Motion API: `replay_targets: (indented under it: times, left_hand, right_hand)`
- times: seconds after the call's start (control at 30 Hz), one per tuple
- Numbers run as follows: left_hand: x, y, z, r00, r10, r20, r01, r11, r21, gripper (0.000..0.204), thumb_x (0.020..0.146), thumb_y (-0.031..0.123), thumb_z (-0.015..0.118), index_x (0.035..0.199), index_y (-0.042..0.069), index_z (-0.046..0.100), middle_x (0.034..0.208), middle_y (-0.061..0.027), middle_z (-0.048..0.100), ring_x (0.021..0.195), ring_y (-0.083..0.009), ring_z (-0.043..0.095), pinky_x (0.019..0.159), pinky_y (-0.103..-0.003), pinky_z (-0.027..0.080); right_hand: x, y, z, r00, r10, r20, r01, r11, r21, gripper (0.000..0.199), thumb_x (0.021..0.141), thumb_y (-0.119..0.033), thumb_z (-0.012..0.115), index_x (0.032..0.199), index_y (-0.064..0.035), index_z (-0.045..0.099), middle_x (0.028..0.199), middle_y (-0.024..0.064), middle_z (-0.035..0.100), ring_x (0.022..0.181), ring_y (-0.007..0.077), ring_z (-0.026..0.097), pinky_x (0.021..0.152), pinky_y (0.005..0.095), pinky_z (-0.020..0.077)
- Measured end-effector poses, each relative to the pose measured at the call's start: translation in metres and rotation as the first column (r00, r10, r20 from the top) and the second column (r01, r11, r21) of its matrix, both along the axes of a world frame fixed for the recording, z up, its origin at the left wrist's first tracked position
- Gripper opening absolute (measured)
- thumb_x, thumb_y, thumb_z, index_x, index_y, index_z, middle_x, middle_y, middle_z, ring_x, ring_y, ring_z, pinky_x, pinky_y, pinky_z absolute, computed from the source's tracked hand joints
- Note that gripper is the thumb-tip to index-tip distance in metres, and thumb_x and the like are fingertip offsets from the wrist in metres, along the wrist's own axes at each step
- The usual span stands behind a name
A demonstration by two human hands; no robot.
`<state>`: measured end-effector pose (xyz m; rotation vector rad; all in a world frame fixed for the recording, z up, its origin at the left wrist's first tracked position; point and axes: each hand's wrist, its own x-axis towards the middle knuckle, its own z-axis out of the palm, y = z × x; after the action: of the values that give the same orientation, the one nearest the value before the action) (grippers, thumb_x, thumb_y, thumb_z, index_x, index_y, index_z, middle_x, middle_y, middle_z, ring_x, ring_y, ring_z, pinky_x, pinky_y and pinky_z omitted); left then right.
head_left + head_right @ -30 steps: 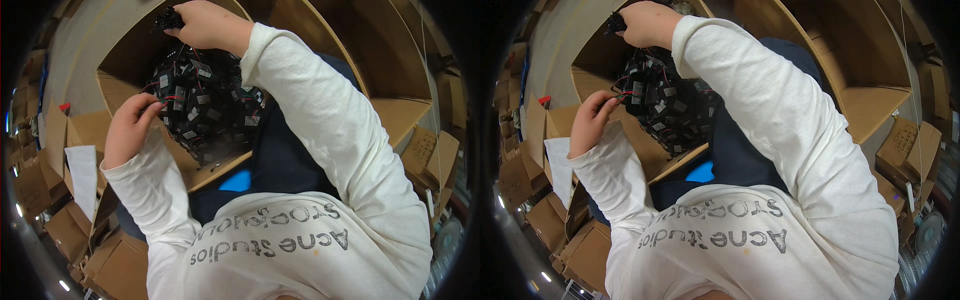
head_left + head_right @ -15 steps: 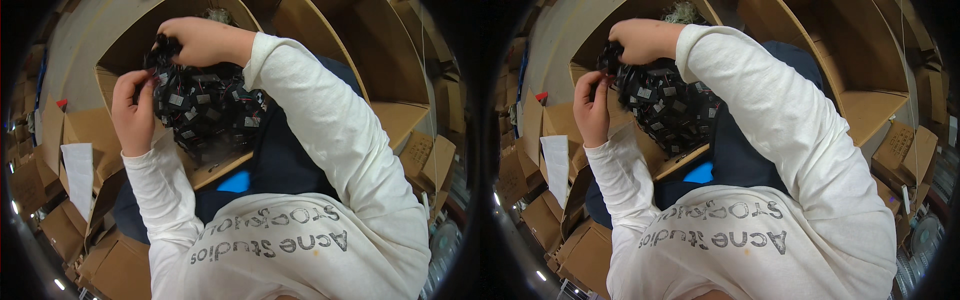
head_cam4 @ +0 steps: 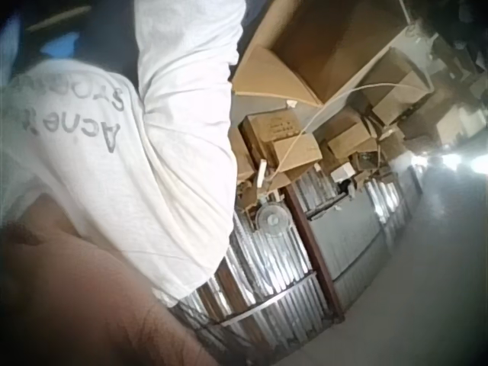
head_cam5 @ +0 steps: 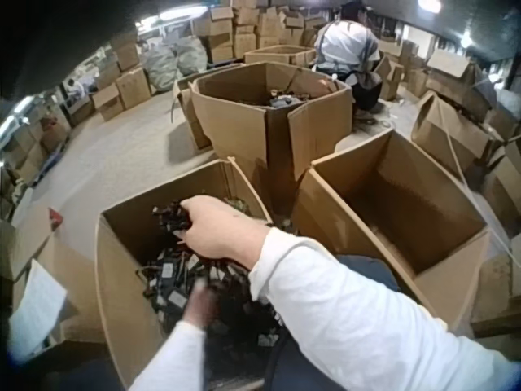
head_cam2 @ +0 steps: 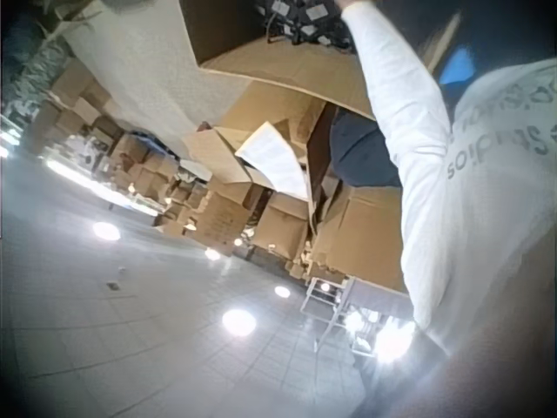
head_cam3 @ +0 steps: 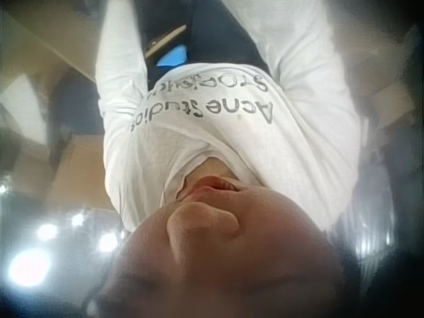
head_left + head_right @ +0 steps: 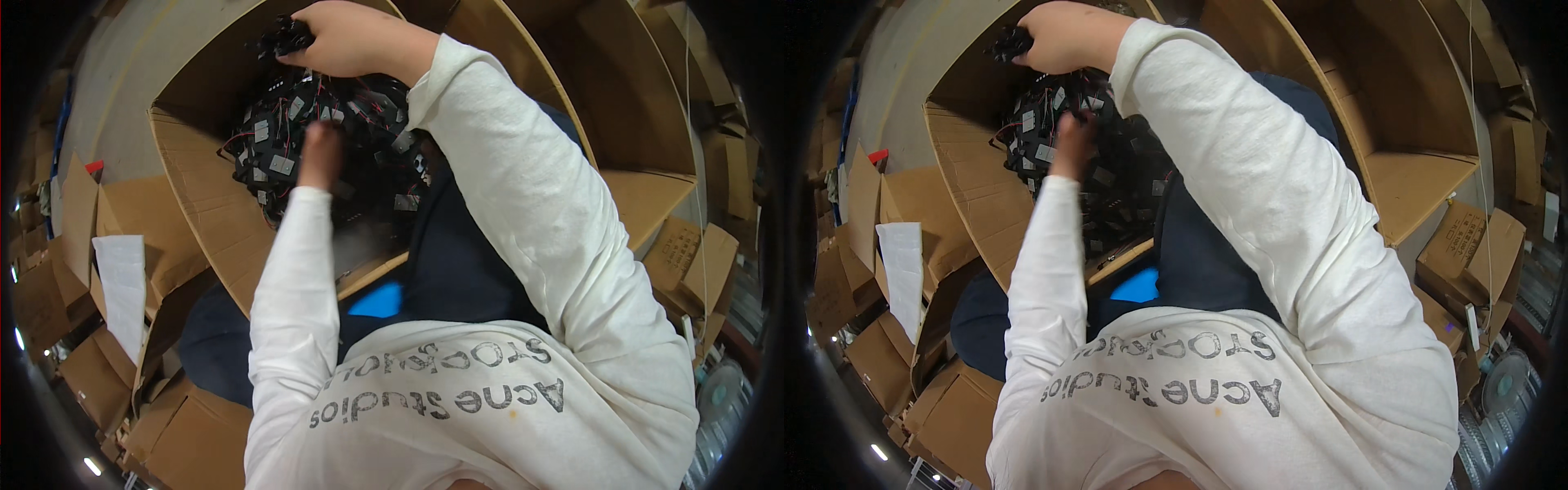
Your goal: Sorting and untangling electronic components with wires from a cardboard box.
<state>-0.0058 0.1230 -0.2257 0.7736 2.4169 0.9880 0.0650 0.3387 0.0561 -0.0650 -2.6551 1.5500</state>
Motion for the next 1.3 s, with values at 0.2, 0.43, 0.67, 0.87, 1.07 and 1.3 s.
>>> replay_targets:
  times: [0.2, 0.43, 0.67, 0.87, 1.07, 1.3]
  left_hand:
    - [0.094, 0.091, -0.051, 0.982, -0.016, 0.187, 0.063, 0.967, -0.247, 0.053, 0.086, 0.041, 0.076, 0.118, -0.002, 0.068, 0.122, -0.0255, 0.067, 0.12, -0.0396, 0.062, 0.099, -0.043, 0.05]
    - [0.037, 0.029, -0.014, 0.944, 0.234, 0.233, -0.209, 0.969, -0.129, 0.05, 0.085, 0.026, 0.079, 0.124, -0.003, 0.066, 0.117, -0.0199, 0.072, 0.109, -0.0322, 0.069, 0.095, -0.038, 0.051]
    - [-0.012, -0.04, 0.123, 0.836, -0.061, 0.545, -0.193, 0.898, 0.396, 0.044, 0.088, -0.001, 0.068, 0.131, 0.003, 0.062, 0.113, -0.0039, 0.068, 0.101, -0.013, 0.063, 0.091, -0.027, 0.05]
    - [-0.012, -0.071, 0.218, 0.851, -0.094, 0.517, -0.298, 0.723, 0.623, 0.058, 0.086, 0.002, 0.07, 0.141, 0.003, 0.051, 0.122, -0.0095, 0.064, 0.111, -0.0193, 0.062, 0.1, -0.031, 0.048]
    - [0.013, -0.049, 0.22, 0.757, -0.391, 0.523, 0.06, 0.839, 0.541, 0.062, 0.082, 0.007, 0.073, 0.141, 0.004, 0.051, 0.13, -0.0056, 0.056, 0.122, -0.0159, 0.052, 0.105, -0.031, 0.041]
    - [0.025, -0.027, 0.208, 0.748, -0.477, 0.462, 0.359, 0.875, 0.324, 0.069, 0.081, 0.002, 0.06, 0.147, 0.001, 0.039, 0.133, -0.0091, 0.056, 0.124, -0.0206, 0.051, 0.109, -0.032, 0.038]
  right_hand:
    - [0.011, 0.024, -0.015, 0.969, -0.221, -0.109, 0.234, 0.964, 0.127, 0.024, 0.089, -0.015, 0.067, 0.106, 0.0018, 0.068, 0.103, 0.0282, 0.069, 0.106, 0.0453, 0.062, 0.087, 0.0471, 0.0514]
    - [-0.006, 0.015, -0.015, 0.935, -0.346, -0.074, 0.322, 0.918, -0.232, 0.025, 0.096, -0.021, 0.064, 0.09, 0.0026, 0.064, 0.077, 0.0099, 0.066, 0.073, 0.0203, 0.061, 0.069, 0.0357, 0.0498]
    - [-0.004, 0.029, -0.048, 0.958, -0.276, -0.077, 0.255, 0.943, -0.214, 0.018, 0.09, -0.017, 0.072, 0.105, -0.0072, 0.076, 0.078, 0.0039, 0.069, 0.066, 0.0137, 0.058, 0.063, 0.0299, 0.047]
    - [-0.001, 0.006, -0.022, 0.901, -0.12, 0.416, 0.123, 0.992, 0.02, 0.018, 0.092, -0.013, 0.068, 0.106, -0.0042, 0.075, 0.083, 0.0022, 0.071, 0.064, 0.011, 0.056, 0.058, 0.0258, 0.0418]
    - [0.002, -0.016, -0.034, 0.948, 0.122, 0.294, 0.016, 0.905, -0.426, 0.026, 0.095, -0.016, 0.068, 0.115, -0.001, 0.07, 0.102, 0.0057, 0.074, 0.066, 0.0122, 0.059, 0.061, 0.0271, 0.045]
    - [-0.007, -0.031, -0.041, 0.911, 0.185, 0.368, -0.011, 0.904, -0.427, 0.022, 0.094, -0.019, 0.071, 0.105, -0.0006, 0.071, 0.081, 0.0036, 0.067, 0.067, 0.0101, 0.055, 0.063, 0.0267, 0.0436]
